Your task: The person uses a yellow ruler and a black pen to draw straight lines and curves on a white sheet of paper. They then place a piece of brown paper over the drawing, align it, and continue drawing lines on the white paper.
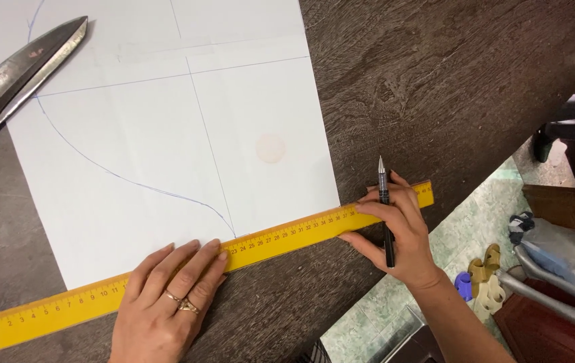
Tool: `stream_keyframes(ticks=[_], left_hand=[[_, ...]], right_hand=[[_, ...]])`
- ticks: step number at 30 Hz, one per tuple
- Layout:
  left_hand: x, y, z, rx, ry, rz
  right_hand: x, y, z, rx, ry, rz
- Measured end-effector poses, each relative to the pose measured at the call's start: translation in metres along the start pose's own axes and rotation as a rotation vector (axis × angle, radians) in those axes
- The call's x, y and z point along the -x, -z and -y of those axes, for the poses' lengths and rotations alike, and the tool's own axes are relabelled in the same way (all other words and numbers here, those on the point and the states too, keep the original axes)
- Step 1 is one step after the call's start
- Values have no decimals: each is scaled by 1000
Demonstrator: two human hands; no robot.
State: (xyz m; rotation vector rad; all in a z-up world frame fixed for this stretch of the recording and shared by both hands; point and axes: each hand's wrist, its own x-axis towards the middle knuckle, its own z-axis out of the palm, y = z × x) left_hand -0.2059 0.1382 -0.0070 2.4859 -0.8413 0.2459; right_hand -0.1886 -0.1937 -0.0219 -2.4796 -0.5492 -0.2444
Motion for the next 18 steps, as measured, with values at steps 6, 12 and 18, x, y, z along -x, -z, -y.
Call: stream_keyframes(ticks=[6, 12, 18], left_hand=[[2, 0, 0, 6, 9, 19], [0, 0, -1, 11, 18, -6], [9, -4, 5, -7, -27, 58]], right_hand=[[1, 0, 0, -11, -2, 3], [2, -1, -1, -9, -10, 9], [5, -1, -5, -6, -5, 12]])
